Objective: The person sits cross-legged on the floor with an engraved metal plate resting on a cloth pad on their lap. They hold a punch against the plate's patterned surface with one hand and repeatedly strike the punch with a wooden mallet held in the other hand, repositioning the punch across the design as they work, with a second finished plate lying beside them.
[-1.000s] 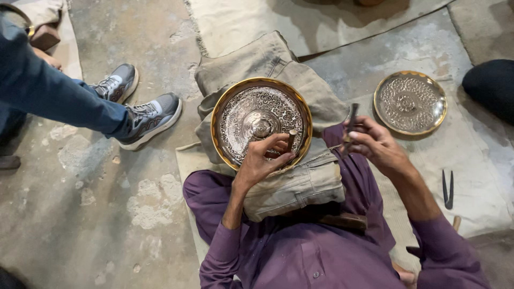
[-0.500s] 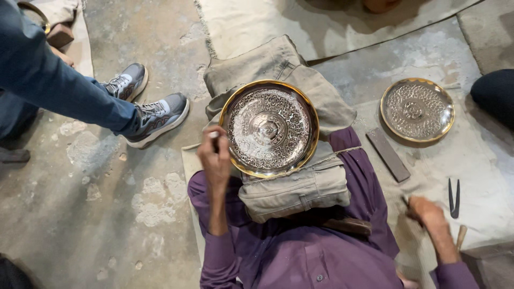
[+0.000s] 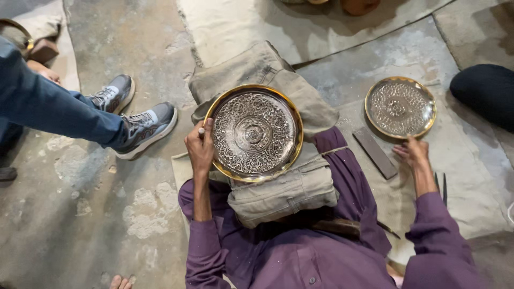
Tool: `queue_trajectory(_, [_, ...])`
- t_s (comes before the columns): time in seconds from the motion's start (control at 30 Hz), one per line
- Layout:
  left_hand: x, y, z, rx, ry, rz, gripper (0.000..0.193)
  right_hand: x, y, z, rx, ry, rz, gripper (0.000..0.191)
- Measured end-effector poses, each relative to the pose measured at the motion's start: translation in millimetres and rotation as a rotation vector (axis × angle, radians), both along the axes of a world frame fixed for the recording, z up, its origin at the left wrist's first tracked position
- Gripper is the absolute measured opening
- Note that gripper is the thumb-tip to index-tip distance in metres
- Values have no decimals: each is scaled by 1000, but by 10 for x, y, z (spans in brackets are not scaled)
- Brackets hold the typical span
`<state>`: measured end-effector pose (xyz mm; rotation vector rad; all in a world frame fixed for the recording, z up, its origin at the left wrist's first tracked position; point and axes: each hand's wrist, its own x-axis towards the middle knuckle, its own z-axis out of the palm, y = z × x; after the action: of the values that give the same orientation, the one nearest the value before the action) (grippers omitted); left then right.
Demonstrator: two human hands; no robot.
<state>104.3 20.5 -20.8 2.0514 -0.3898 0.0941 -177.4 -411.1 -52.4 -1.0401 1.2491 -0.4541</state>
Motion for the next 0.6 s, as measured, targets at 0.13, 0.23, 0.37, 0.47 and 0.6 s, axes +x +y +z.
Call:
queue_trajectory(0.13, [28,-251,129,-31,-6,76,51,66,-164,25,183,-224,-171,52])
queue_trajectory(0.23, [42,-639,327,-97,-89,52,51,111,-264,-20,122,-72,-108,48])
queue_trajectory(0.37, [112,-1515,622,-286,-549,-267,33,132,-284,-25,60,-54,-98,38])
queue_trajectory(0.47, [22,-2226,798,-127,-902,-384,29,130,-292,59,-86,-49,-125,36])
queue_trajectory(0.6, [-233,-3002,925,24,-1307,-552,21,58,-368,278,-551,47,-110,18])
